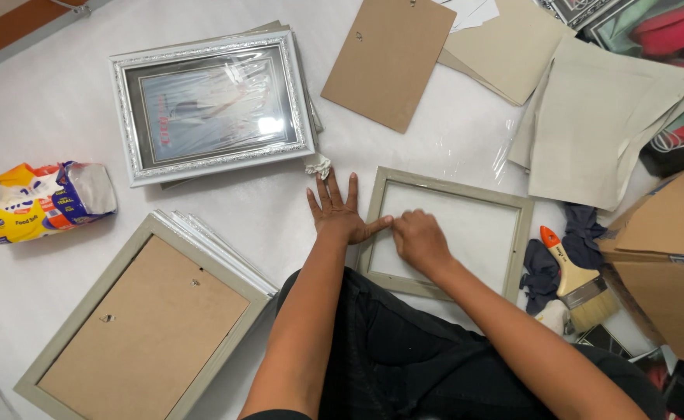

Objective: Framing a poster by cleaning the glass, inserting the artwork, and securing the backboard.

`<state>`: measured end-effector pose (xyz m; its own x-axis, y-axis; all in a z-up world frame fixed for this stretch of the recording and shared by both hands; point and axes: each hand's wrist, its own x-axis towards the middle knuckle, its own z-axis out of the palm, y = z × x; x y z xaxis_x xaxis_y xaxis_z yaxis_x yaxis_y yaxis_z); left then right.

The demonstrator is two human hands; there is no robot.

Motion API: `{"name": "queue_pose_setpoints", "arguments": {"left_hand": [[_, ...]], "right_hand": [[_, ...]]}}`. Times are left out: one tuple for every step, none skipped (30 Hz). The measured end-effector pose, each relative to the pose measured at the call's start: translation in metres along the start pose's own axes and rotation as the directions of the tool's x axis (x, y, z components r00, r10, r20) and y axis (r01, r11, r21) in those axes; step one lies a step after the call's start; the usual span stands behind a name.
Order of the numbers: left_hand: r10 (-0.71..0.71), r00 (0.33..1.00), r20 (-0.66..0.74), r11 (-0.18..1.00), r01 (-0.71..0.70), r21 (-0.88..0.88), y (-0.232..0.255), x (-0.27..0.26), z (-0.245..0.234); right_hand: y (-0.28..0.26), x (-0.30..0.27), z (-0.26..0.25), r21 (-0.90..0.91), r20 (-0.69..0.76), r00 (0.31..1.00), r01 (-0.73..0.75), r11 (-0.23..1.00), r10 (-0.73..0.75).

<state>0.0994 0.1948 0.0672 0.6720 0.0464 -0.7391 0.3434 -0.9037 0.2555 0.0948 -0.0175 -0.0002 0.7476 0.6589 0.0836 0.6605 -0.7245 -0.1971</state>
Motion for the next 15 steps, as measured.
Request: {"name": "queue_pose_setpoints", "arguments": {"left_hand": [[-0.002,1.0,0.001,1.0,0.002,0.005,-0.001,0.0,0.0],[-0.007,1.0,0.006,1.0,0.006,0.014,-0.002,0.0,0.001],[-0.003,1.0,0.007,1.0,0.003,0.024,0.0,0.001,0.001],[0.002,1.0,0.005,1.0,-0.002,0.029,-0.003,0.003,0.003],[0.001,1.0,-0.006,1.0,0.0,0.02,-0.003,0.005,0.004],[-0.001,1.0,-0.017,1.0,0.001,0.011,-0.003,0.007,0.007],[0.008,1.0,-0.018,1.0,-0.008,0.02,-0.003,0.008,0.008],[0.007,0.999,-0.036,1.0,-0.006,0.026,-0.002,0.008,0.009],[0.002,0.999,-0.053,1.0,0.0,0.031,-0.004,0.007,0.012],[0.008,0.999,-0.053,0.999,-0.006,0.039,-0.003,0.007,0.009],[0.006,0.998,-0.069,0.999,-0.002,0.045,-0.002,0.006,0.011],[0.003,0.996,-0.085,0.999,0.001,0.051,-0.003,0.004,0.012],[0.003,0.997,-0.081,0.999,0.0,0.044,-0.002,0.005,0.015],[0.003,0.996,-0.087,0.999,0.001,0.047,-0.002,0.005,0.017],[0.005,0.995,-0.102,0.999,0.0,0.052,-0.002,0.008,0.015]], "right_hand": [[0.006,0.014,0.008,0.004,-0.001,1.0,-0.002,1.0,0.002],[0.013,0.027,0.016,0.004,-0.036,0.995,-0.093,0.996,0.093],[0.023,0.039,0.022,0.0,-0.076,0.98,-0.185,0.983,0.185],[0.016,0.045,0.027,-0.001,-0.081,0.978,-0.191,0.982,0.19],[0.013,0.051,0.03,0.008,-0.111,0.955,-0.277,0.961,0.276],[0.009,0.056,0.033,0.02,-0.14,0.923,-0.36,0.933,0.36],[0.007,0.053,0.033,0.02,-0.147,0.918,-0.371,0.929,0.369],[0.004,0.049,0.033,0.013,-0.173,0.907,-0.389,0.921,0.385],[0.0,0.045,0.034,0.009,-0.197,0.896,-0.404,0.915,0.398],[0.008,0.037,0.027,0.01,-0.202,0.891,-0.412,0.911,0.406],[0.016,0.025,0.021,-0.038,-0.222,0.877,-0.444,0.895,0.426],[0.023,0.013,0.014,-0.086,-0.244,0.863,-0.475,0.876,0.443],[0.038,-0.007,0.008,-0.092,-0.239,0.865,-0.472,0.877,0.441],[0.052,-0.027,0.001,-0.11,-0.258,0.814,-0.56,0.821,0.521],[0.068,-0.041,-0.006,-0.123,-0.288,0.754,-0.641,0.758,0.591]]}}
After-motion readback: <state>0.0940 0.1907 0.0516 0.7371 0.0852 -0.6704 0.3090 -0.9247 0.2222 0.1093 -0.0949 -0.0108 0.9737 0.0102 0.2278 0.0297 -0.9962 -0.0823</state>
